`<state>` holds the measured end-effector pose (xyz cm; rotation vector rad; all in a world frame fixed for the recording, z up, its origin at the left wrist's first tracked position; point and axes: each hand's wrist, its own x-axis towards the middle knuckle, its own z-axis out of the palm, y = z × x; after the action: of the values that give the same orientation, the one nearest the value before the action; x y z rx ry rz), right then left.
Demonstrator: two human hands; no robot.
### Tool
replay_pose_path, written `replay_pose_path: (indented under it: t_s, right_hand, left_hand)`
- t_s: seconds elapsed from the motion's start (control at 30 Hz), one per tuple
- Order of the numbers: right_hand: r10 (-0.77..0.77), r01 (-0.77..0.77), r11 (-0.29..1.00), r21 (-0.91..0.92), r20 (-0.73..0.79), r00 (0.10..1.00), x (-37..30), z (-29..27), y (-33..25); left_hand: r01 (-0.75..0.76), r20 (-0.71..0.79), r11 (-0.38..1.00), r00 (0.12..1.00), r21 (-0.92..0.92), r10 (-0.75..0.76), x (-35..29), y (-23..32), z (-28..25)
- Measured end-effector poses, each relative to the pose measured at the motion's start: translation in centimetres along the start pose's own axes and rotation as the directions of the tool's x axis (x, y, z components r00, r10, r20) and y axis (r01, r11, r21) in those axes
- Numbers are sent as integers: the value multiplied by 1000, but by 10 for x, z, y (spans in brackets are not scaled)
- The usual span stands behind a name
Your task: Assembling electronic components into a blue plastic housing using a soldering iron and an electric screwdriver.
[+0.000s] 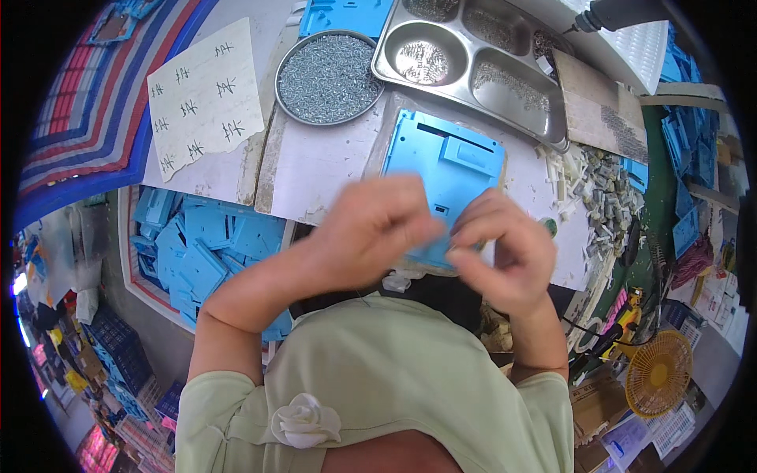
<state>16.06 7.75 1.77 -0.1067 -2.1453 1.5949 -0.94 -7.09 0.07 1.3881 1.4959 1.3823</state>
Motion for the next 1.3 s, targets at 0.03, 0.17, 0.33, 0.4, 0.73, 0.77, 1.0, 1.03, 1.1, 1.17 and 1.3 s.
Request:
replay_pose_path:
  t_s: [0.03, 0.17, 0.33, 0.4, 0.73, 0.77, 1.0, 1.03, 1.1, 1.17, 1.3]
  right_hand:
    - [53, -53, 999, 1, -97, 994, -4, -4, 3]
    - [182, -195, 981, -21, -263, 948, -17, -27, 15]
    - [210, -236, 969, -73, -261, 942, -22, -34, 20]
    - [228, -259, 963, -80, -273, 935, -20, -33, 19]
    - [332, -401, 875, -270, -268, 904, -26, -26, 29]
    - [338, -405, 872, -275, -259, 905, -25, -24, 30]
    - [436, -485, 847, -217, -237, 868, -21, -24, 30]
    - [461, -505, 842, -188, -232, 856, -21, -24, 30]
    - [459, -503, 837, -216, -224, 860, -21, -25, 29]
    - [466, -509, 831, -227, -219, 858, -21, -25, 29]
    - [574, -602, 785, -145, -196, 795, -17, -27, 26]
  left_hand:
    - [-3, -68, 980, 998, 201, 17, 8, -7, -7]
    - [-3, -131, 763, 985, 647, 115, 36, -42, -36]
    - [-42, 10, 666, 999, 745, 53, 42, -46, -35]
    - [-50, 37, 662, 999, 748, 34, 45, -45, -35]
    - [13, -84, 834, 996, 551, 40, 46, -54, -32]
    - [17, -91, 839, 995, 543, 39, 46, -54, -31]
    - [94, -75, 878, 995, 470, -66, 50, -54, -34]
    - [96, -71, 881, 995, 464, -71, 50, -54, -34]
    - [105, -64, 885, 994, 453, -86, 51, -54, -34]
    - [215, -61, 894, 976, 394, -208, 52, -52, -36]
    - [368, 12, 894, 923, 254, -383, 54, -53, -49]
